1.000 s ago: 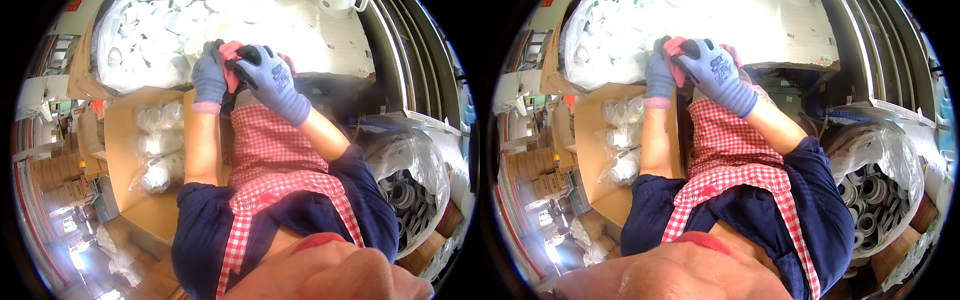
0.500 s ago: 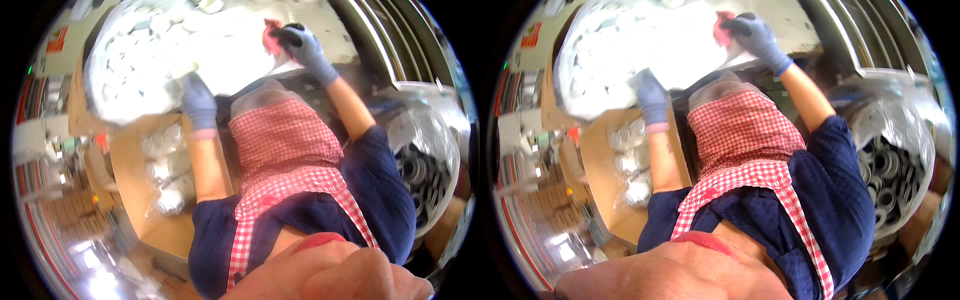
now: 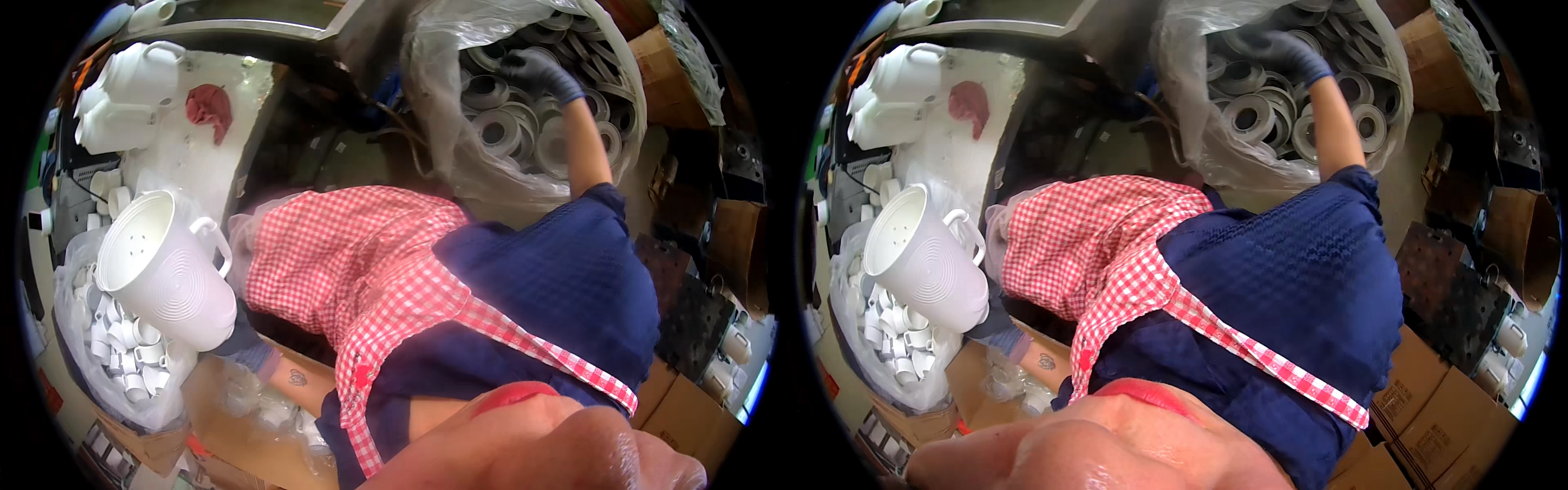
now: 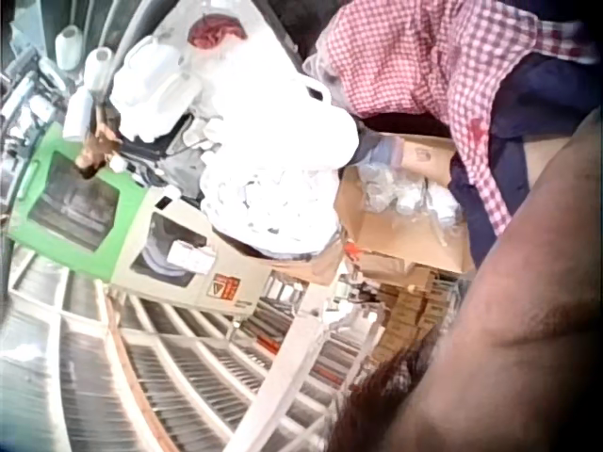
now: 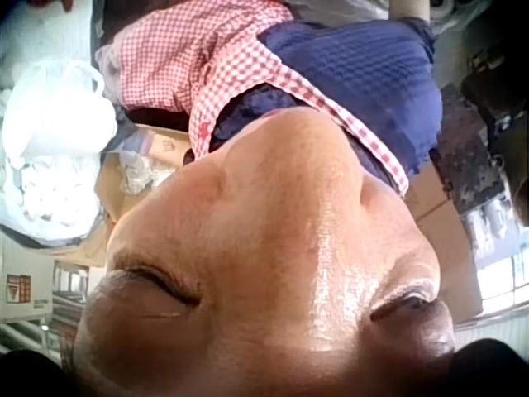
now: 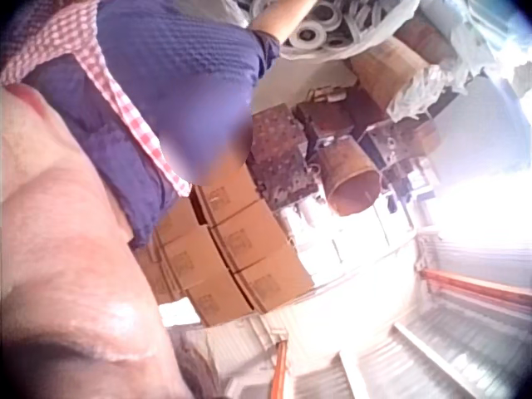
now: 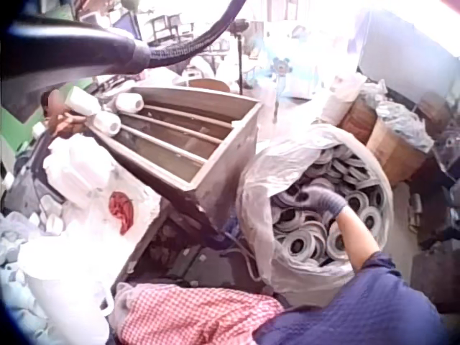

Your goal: The person wipes white ceramic mugs with a red cloth and places them into clear plastic bags. They then put the filled bags into a cardboard box. The person repeats this process for multiple mugs, handling them one at a time.

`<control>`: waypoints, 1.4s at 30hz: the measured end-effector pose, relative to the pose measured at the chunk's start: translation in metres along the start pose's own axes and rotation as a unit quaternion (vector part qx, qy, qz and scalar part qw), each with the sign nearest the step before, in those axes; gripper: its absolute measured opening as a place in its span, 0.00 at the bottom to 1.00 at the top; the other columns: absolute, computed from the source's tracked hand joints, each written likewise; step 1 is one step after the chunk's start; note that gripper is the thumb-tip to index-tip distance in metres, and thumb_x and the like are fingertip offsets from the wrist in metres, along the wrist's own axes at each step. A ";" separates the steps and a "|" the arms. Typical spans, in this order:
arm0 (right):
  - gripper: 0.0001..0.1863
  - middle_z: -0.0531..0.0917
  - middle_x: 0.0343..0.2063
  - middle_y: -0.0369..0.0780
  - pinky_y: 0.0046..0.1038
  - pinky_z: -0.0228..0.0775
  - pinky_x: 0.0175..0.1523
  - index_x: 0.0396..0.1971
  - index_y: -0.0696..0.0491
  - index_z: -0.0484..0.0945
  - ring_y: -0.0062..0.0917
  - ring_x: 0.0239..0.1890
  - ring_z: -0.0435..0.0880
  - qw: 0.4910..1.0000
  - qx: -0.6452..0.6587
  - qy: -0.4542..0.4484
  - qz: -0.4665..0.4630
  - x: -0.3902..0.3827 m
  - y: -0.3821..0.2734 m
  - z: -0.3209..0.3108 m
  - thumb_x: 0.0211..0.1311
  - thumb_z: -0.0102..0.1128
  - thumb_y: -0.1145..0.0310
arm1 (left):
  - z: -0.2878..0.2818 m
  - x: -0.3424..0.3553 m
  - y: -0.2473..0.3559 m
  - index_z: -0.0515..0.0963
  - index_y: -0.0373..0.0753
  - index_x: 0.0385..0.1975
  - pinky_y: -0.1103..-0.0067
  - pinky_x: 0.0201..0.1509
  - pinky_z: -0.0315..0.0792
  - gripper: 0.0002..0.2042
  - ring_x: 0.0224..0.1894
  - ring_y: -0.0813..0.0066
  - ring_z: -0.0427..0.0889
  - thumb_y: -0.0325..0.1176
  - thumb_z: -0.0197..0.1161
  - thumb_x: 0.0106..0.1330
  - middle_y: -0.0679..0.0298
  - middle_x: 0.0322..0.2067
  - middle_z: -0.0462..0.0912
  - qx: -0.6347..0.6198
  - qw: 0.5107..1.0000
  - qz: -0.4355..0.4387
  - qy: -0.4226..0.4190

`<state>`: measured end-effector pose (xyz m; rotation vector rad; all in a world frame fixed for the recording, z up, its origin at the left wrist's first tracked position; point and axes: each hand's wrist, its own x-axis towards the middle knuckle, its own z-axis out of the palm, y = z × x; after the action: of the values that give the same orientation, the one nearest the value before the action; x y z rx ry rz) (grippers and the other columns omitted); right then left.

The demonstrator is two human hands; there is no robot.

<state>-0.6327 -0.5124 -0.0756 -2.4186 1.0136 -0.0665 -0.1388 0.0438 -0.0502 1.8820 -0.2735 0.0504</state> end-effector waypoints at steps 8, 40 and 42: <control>0.17 0.83 0.45 0.52 0.43 0.75 0.54 0.44 0.53 0.82 0.43 0.51 0.83 0.968 -0.145 -0.128 0.159 0.005 0.048 0.205 0.56 0.60 0.62 | -0.028 0.010 -0.024 0.62 0.36 0.65 0.68 0.42 0.78 0.33 0.49 0.62 0.80 0.59 0.43 0.72 0.56 0.55 0.77 0.009 1.000 0.007 -0.005; 0.27 0.77 0.55 0.47 0.35 0.67 0.62 0.57 0.61 0.74 0.33 0.57 0.75 0.759 0.245 -0.521 -0.304 0.077 -0.380 0.089 0.69 0.55 0.54 | -0.135 -0.116 -0.023 0.75 0.34 0.46 0.79 0.11 0.67 0.17 0.17 0.73 0.77 0.44 0.49 0.74 0.62 0.24 0.80 -0.134 0.965 -0.165 0.156; 0.25 0.77 0.55 0.47 0.33 0.68 0.61 0.59 0.61 0.72 0.30 0.57 0.76 0.748 0.407 -0.502 -0.151 0.084 -0.380 0.114 0.71 0.52 0.58 | -0.121 -0.106 0.006 0.77 0.34 0.44 0.80 0.10 0.65 0.14 0.14 0.74 0.75 0.39 0.52 0.72 0.63 0.21 0.80 -0.211 0.938 -0.258 0.100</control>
<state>-0.2976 -0.2952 -0.0065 -1.3861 0.0132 0.5235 -0.2308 0.1731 -0.0230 1.4544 0.3328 -0.1625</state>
